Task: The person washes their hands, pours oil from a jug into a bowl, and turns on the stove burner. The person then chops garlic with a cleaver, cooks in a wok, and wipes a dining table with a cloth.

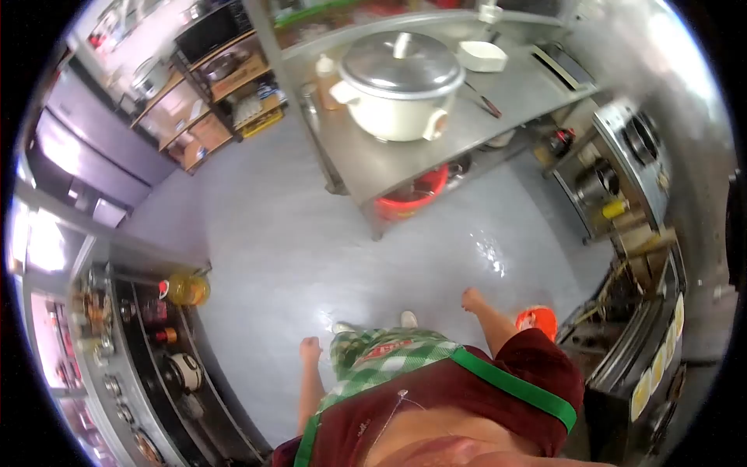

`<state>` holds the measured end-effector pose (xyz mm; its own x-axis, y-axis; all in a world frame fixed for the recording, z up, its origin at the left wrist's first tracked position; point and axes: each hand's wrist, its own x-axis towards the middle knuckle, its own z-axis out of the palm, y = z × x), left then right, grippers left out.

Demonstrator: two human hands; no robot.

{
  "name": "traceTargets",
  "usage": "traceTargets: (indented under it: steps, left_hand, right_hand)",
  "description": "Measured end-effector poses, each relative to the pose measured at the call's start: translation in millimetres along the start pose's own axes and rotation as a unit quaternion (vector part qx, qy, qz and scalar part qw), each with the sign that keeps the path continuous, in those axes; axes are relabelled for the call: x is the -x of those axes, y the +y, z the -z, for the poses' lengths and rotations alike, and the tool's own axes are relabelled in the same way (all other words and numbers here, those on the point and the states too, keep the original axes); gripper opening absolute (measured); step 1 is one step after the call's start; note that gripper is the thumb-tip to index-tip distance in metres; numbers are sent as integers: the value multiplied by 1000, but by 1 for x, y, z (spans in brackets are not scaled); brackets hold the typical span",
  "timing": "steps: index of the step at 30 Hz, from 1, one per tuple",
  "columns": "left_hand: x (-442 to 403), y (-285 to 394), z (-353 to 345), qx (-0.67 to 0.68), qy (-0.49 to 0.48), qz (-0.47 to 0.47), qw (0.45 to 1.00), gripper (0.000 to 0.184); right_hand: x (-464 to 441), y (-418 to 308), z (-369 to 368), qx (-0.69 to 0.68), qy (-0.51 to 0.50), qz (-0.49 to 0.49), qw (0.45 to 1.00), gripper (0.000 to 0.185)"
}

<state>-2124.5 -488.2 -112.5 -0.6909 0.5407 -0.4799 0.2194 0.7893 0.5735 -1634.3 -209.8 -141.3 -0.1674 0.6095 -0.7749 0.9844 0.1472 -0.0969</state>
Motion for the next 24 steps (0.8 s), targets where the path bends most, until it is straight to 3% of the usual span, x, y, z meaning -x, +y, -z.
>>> traceTargets:
  steps: [1, 2, 4, 7, 10, 14, 15, 16, 19, 20, 21, 22, 24]
  left_hand:
    - [-14, -40, 2, -42, 8, -15, 999, 25]
    - [-19, -69, 6, -84, 15, -31, 996, 27]
    - [-13, -91, 20, 2, 89, 128, 988, 23]
    - [-13, -109, 61, 84, 76, 256, 960, 21]
    - [-37, -137, 110, -103, -19, 138, 985, 21]
    - [-82, -156, 178, -342, -148, -32, 928, 20]
    - [-99, -152, 187, -204, 4, 70, 977, 23]
    - [-123, -146, 197, -58, 153, 167, 972, 26]
    - [-223, -112, 240, -23, 259, 27, 965, 33]
    - [-269, -93, 269, -68, 105, 17, 992, 31]
    - [-286, -20, 300, -43, 117, 63, 990, 30]
    - [-322, 10, 319, -20, 124, 20, 992, 29]
    - [-379, 82, 352, 12, 165, -70, 984, 28]
  right_hand:
    - [-14, -16, 6, 125, -4, 68, 990, 18]
    - [-25, -32, 6, 119, 147, 141, 972, 18]
    - [-46, -69, 1, 88, 428, 277, 856, 18]
    - [-88, -180, 31, -67, 241, 241, 938, 17]
    - [-120, -292, 64, -66, 7, 214, 975, 17]
    - [-110, -426, 119, -82, 12, 245, 966, 15]
    - [-118, -455, 130, -55, 24, 270, 961, 15]
    - [-126, -481, 139, -30, 35, 292, 955, 15]
    - [-128, -541, 169, -196, 58, 323, 924, 17]
    - [-125, -552, 179, -215, 50, 296, 929, 21]
    - [-125, -564, 192, -232, 44, 273, 933, 26]
    - [-128, -574, 205, -247, 38, 251, 935, 30]
    - [-127, -583, 229, -152, 90, 221, 959, 39]
